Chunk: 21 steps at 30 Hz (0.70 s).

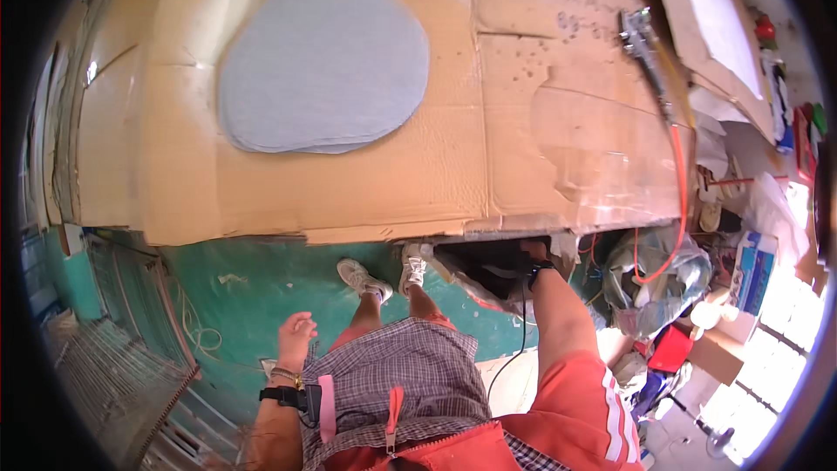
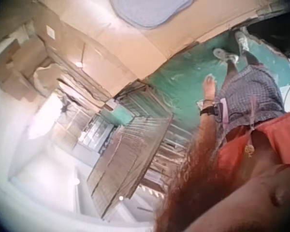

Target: The person picks up white and black bicycle seats from a large cardboard container and arranges them in neat rows on a wooden board. The person handles the seats one by one, placing them in an organized pattern on the work surface.

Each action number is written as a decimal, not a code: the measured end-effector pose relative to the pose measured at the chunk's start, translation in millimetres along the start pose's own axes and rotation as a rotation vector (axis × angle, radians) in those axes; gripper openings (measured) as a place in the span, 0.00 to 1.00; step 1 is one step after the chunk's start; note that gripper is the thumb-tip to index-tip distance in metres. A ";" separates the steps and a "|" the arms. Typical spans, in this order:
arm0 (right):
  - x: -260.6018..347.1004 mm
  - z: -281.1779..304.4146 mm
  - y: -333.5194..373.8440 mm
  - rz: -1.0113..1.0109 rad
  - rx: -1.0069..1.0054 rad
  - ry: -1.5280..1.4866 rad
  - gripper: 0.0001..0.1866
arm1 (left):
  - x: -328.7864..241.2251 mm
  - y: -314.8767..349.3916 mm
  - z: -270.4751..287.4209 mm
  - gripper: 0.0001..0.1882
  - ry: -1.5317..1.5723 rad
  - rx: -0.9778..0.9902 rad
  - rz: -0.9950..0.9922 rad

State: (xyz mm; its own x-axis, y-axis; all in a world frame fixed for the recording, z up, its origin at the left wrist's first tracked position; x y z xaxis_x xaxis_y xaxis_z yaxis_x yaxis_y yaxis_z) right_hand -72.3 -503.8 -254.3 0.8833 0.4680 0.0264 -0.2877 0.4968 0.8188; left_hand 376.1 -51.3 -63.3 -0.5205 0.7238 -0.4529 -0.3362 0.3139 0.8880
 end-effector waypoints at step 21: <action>-67.3 62.8 -10.5 -0.122 -0.217 -0.404 0.19 | 68.5 -35.5 -94.3 0.10 0.015 0.067 0.127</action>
State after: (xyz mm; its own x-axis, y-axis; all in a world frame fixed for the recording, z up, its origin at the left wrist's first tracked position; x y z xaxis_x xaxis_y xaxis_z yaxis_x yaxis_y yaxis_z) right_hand -105.5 -586.4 -228.6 0.9762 0.0965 0.1941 -0.2060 0.6920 0.6918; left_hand 278.4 -70.8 -133.4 -0.5674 0.7511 -0.3373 -0.2140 0.2611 0.9413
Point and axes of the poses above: each hand's wrist, its own y-axis away from the middle knuckle, its own z-axis out of the back of the hand, x = y × z, the point moved 9 cm from there along -y, towards the middle knuckle, and after that the axes turned 12 degrees about x, right-handed, at the moved point
